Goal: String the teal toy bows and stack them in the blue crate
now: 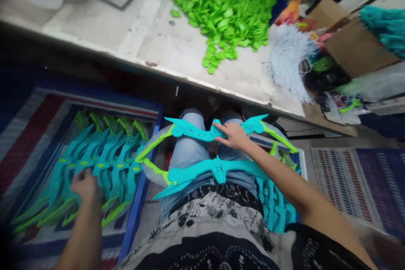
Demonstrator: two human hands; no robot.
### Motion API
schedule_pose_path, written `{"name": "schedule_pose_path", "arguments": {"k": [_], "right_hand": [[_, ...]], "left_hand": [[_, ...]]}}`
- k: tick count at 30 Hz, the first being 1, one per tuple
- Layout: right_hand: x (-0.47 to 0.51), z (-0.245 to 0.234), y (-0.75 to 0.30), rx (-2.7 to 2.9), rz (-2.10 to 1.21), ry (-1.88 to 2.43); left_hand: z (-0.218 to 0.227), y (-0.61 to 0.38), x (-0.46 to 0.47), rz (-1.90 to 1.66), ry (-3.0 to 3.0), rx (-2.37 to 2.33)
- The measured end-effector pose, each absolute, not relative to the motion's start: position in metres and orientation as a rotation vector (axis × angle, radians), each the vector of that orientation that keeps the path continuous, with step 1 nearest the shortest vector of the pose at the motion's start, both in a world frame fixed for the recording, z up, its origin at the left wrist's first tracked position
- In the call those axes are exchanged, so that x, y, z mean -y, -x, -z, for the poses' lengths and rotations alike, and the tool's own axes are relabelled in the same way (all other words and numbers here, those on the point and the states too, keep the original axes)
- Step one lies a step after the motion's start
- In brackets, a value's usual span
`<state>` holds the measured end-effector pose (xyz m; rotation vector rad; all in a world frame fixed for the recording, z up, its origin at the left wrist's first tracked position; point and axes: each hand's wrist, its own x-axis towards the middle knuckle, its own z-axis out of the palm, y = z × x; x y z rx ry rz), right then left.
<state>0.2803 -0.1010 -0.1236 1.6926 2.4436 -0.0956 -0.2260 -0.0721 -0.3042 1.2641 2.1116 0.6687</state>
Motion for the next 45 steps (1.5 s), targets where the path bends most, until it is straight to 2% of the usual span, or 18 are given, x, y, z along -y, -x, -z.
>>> {"name": "schedule_pose_path", "arguments": {"k": [3,5,6,8,10,12,15,18,22,26,30,33,36,39,41,45], "right_hand": [[0.094,0.137,-0.309,-2.523,0.233,-1.728],[0.088,0.136,-0.316,-2.572,0.218,-1.766],[0.081,0.132,-0.317,-2.606,0.171,-1.819],[0.058,0.115,-0.316,-2.685,0.039,-2.015],[0.022,0.095,-0.309,-2.726,-0.079,-2.257],[-0.021,0.077,-0.297,-2.711,-0.121,-2.402],[-0.075,0.063,-0.276,-2.629,-0.078,-2.416],[-0.099,0.063,-0.264,-2.566,-0.035,-2.293],[-0.087,0.07,-0.287,-2.593,0.023,-2.316],[-0.058,0.077,-0.336,-2.335,0.251,-2.798],[-0.033,0.077,-0.369,-2.056,0.241,-3.011],[-0.025,0.072,-0.381,-2.089,0.125,-2.925],[-0.029,0.064,-0.392,-2.445,0.037,-2.636],[-0.04,0.061,-0.401,-2.882,0.241,-2.059],[-0.048,0.062,-0.403,-2.928,0.355,-1.854],[-0.054,0.064,-0.403,-2.662,0.231,-2.215]], "left_hand": [[0.245,0.199,0.048,-1.018,-1.202,-2.302],[0.196,0.151,0.047,-1.261,-1.306,-2.055],[0.173,0.118,0.051,-1.27,-1.42,-1.828],[0.134,0.046,0.066,-1.021,-1.758,-1.381],[0.114,-0.024,0.083,-0.823,-1.977,-0.979],[0.111,-0.078,0.093,-0.747,-2.138,-0.832],[0.124,-0.12,0.088,-0.62,-2.378,-0.96],[0.141,-0.13,0.073,-0.28,-2.574,-0.945],[0.159,-0.133,0.059,0.061,-2.707,-0.873],[0.165,-0.14,0.047,0.085,-2.771,-0.864],[0.158,-0.147,0.034,0.099,-2.786,-0.812],[0.149,-0.152,0.028,0.12,-2.713,-0.754],[0.138,-0.16,0.021,0.078,-2.53,-0.826],[0.131,-0.175,0.012,0.144,-2.32,-0.986],[0.13,-0.185,0.004,0.236,-2.249,-1.029],[0.134,-0.194,-0.005,0.269,-2.195,-1.034]]}}
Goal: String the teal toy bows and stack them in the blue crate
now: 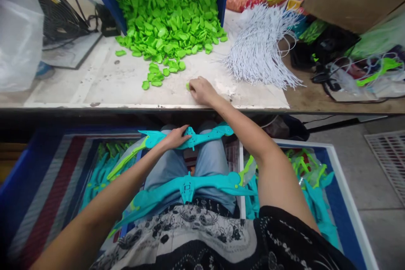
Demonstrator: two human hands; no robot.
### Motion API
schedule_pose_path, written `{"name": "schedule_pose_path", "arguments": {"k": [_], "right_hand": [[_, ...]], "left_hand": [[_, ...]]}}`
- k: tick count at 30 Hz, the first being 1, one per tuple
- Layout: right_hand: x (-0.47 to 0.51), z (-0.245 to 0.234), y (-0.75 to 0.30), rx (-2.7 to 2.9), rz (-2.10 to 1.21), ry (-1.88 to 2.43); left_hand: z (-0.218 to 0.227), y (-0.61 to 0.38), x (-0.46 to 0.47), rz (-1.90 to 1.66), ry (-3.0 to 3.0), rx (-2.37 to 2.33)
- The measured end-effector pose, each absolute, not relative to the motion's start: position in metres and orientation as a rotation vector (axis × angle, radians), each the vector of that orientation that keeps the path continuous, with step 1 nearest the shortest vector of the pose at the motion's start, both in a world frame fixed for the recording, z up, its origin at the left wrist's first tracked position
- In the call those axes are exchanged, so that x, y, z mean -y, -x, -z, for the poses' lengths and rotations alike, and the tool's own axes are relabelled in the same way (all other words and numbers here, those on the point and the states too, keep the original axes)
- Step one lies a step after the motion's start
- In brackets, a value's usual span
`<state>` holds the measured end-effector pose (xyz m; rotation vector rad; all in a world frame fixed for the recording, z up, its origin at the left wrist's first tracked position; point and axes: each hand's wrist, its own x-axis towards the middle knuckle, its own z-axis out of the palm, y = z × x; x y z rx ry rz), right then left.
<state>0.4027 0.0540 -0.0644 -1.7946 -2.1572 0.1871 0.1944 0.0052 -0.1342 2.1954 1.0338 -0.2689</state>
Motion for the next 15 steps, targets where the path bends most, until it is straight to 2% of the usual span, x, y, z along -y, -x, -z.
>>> {"name": "schedule_pose_path", "arguments": {"k": [3,11,15], "right_hand": [[-0.052,0.062,-0.405,1.984,-0.177,1.991],[-0.047,0.05,-0.424,2.138,-0.09,2.169],[-0.043,0.055,-0.441,2.121,-0.028,1.952]], "left_hand": [[0.139,-0.194,-0.007,0.255,-2.185,-1.013],[0.138,-0.189,-0.017,0.281,-2.146,-0.908],[0.135,-0.191,-0.019,0.319,-2.165,-0.893]]}}
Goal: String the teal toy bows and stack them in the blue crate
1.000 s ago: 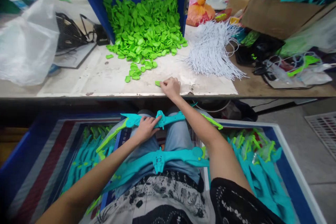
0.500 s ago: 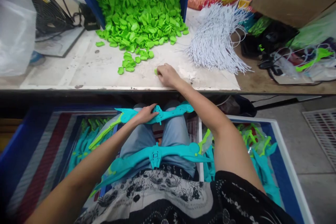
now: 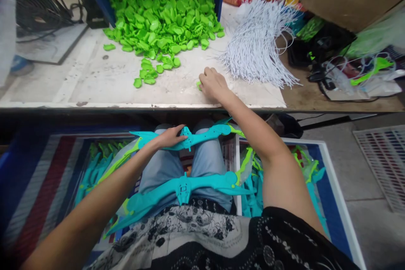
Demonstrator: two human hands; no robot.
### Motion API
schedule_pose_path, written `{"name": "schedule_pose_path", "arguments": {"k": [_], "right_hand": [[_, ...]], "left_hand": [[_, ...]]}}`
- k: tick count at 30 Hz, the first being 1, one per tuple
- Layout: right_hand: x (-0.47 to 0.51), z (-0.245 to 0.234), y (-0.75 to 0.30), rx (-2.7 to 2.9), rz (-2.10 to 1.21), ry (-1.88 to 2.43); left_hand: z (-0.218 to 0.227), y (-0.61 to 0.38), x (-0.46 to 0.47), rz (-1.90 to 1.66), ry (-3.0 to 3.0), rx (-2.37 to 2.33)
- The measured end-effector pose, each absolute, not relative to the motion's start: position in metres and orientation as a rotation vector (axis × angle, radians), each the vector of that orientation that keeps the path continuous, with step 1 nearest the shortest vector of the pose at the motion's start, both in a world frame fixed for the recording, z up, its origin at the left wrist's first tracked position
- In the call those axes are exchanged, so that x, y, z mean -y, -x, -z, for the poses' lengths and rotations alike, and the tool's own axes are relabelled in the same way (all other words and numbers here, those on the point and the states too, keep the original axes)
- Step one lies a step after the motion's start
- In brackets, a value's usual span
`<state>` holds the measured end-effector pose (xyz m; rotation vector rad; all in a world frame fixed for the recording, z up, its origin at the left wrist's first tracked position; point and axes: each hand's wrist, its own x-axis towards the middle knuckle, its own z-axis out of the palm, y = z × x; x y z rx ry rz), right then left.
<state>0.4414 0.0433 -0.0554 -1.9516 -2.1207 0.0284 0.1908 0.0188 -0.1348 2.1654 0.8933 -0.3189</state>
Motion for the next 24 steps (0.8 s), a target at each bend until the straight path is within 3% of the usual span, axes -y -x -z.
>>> {"name": "schedule_pose_path", "arguments": {"k": [4,10,16,20,24], "right_hand": [[-0.04,0.064,-0.455,2.214,-0.208,1.632],[-0.037,0.076,-0.465,2.227,-0.336,1.621],[-0.034,0.073,-0.47,2.205,-0.321,1.675],[0.006,0.071,-0.437,2.075,-0.265,1.641],[0.073,0.103,-0.38,2.215,-0.379,1.385]], "left_hand": [[0.135,-0.195,-0.018,0.336,-2.165,-0.922],[0.136,-0.196,-0.02,0.273,-2.039,-0.898],[0.137,-0.19,-0.027,0.193,-1.473,-0.795],[0.136,-0.191,-0.028,0.146,-1.276,-0.794],[0.139,-0.193,-0.027,0.082,-1.217,-0.827]]}}
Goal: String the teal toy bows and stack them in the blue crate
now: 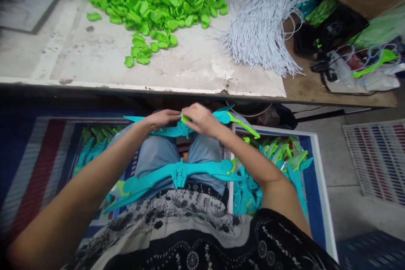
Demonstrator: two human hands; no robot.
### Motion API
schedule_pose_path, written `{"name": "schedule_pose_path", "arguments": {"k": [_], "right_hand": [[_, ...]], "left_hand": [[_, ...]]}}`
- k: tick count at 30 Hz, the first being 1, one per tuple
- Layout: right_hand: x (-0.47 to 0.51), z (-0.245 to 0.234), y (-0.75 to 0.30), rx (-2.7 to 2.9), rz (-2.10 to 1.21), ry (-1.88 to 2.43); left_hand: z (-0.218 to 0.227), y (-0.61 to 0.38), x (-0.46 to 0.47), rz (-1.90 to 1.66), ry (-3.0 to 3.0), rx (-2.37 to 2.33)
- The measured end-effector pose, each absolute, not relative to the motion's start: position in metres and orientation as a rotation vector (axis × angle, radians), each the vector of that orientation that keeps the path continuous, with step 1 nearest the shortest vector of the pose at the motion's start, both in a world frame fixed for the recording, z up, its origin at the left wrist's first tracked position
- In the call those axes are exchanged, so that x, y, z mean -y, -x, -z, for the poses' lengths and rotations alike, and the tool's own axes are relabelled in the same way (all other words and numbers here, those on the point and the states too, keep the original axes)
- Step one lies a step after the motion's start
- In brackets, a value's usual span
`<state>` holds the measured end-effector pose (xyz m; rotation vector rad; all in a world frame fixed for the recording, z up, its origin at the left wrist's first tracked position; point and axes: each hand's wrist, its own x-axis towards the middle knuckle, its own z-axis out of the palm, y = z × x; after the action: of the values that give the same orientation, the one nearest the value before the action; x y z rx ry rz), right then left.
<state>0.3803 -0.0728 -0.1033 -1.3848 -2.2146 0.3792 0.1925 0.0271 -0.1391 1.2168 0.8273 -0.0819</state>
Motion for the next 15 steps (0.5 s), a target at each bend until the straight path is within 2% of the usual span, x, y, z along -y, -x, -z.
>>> {"name": "schedule_pose_path", "arguments": {"k": [6,10,15], "right_hand": [[0.107,0.155,-0.35,2.225,-0.324,1.469],[0.102,0.16,-0.35,2.132,-0.361,1.491],[0.103,0.161,-0.345,1.84,-0.59,1.598]], "left_hand": [[0.15,-0.192,-0.029,0.07,-1.195,-0.815],[0.148,-0.189,-0.029,0.096,-1.293,-0.74],[0.147,-0.19,-0.025,0.062,-1.401,-0.716]]}}
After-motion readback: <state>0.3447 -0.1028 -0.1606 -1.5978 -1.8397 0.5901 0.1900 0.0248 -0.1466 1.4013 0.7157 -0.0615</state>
